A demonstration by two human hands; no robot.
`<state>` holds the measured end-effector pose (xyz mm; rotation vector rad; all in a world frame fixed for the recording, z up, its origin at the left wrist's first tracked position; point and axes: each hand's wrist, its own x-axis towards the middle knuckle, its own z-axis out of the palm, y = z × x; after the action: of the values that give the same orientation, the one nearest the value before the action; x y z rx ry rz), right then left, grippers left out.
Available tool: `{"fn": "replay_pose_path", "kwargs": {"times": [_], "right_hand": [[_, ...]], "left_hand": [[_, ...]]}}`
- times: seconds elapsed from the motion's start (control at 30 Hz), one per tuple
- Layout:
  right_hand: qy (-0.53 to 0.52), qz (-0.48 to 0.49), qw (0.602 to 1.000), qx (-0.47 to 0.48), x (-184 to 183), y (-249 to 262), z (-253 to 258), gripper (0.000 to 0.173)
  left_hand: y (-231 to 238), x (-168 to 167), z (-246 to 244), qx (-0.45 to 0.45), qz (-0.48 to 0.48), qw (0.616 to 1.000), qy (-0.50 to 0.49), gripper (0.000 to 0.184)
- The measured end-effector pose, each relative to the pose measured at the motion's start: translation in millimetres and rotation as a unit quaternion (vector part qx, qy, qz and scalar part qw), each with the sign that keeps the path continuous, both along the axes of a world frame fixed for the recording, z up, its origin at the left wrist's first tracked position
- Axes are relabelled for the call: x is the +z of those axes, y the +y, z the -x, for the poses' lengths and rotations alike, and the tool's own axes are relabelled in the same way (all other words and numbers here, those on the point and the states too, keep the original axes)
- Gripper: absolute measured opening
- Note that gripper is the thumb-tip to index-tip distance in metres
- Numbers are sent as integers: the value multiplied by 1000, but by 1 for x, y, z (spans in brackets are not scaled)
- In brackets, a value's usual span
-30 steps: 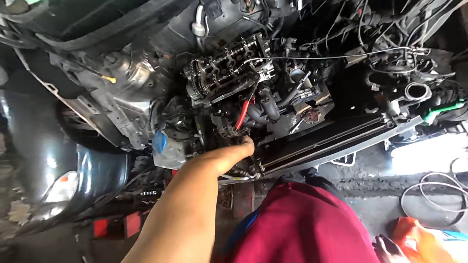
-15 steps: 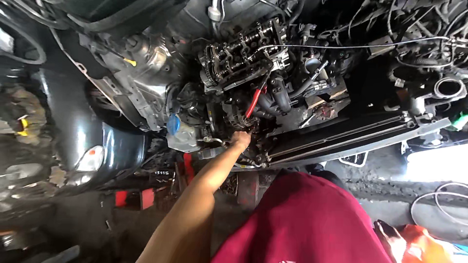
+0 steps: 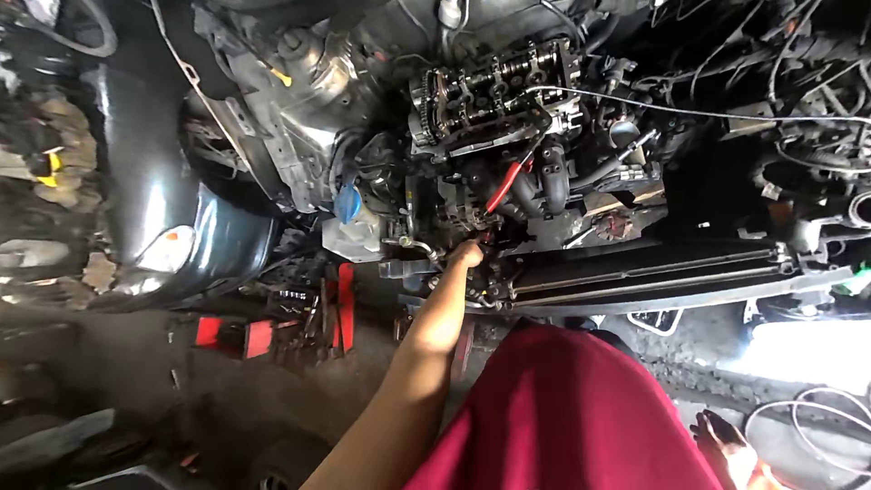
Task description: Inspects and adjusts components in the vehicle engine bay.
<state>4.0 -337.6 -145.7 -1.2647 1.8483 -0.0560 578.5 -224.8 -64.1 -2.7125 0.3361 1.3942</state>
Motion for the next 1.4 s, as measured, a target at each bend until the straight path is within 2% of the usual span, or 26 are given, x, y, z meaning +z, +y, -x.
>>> {"fn": "replay_pose_path", "kwargs": {"times": [0.1, 0.27, 0.33, 0.4, 0.5, 0.6, 0.73, 0.83, 0.93, 1.07, 1.13, 1.2, 1.27, 1.33, 1.4], "right_hand": [[-1, -17, 1000, 17, 25, 2, -13, 37], [14, -19, 999, 21, 19, 13, -6, 37], [27, -28, 999, 18, 30, 16, -11, 38], [33, -37, 999, 2, 37, 21, -13, 38], [21, -5, 999, -38, 0, 37, 9, 37], [11, -10, 998, -66, -18, 48, 18, 37], [14, -31, 996, -77, 9, 59, -6, 36], [13, -35, 996, -84, 25, 66, -23, 35], [15, -62, 993, -100, 37, 68, -35, 35], [3, -47, 994, -97, 21, 78, -27, 34], [31, -88, 991, -98, 57, 61, -50, 34], [33, -260, 960, -97, 110, 22, -73, 44], [19, -75, 993, -88, 56, 42, -40, 34], [-20, -23, 995, -90, 17, 41, -6, 36], [-21, -21, 992, -122, 15, 30, 6, 38]], "left_hand": [[3, -3, 0, 101, 64, 993, 15, 46], [-2, -3, -3, 238, 90, 966, 32, 43], [-2, -6, -6, 286, 100, 952, 47, 40], [-1, -7, -10, 305, 98, 945, 60, 38], [-1, -8, -14, 290, 81, 951, 68, 32], [-4, -8, -22, 252, 52, 964, 68, 25], [-10, -18, -29, 155, 16, 986, 58, 28], [-14, -14, -26, 18, -18, 999, 33, 41], [-22, 3, -15, -103, -75, 992, -15, 43], [-24, 14, 18, -230, -123, 960, -105, 54], [-21, 13, 33, -307, -125, 939, -88, 54], [-26, 13, 38, -340, -137, 928, -66, 41], [-37, 13, 33, -359, -161, 917, -62, 31], [-46, 14, 28, -397, -191, 896, -55, 30], [-54, 10, 27, -442, -223, 868, -42, 32]]}}
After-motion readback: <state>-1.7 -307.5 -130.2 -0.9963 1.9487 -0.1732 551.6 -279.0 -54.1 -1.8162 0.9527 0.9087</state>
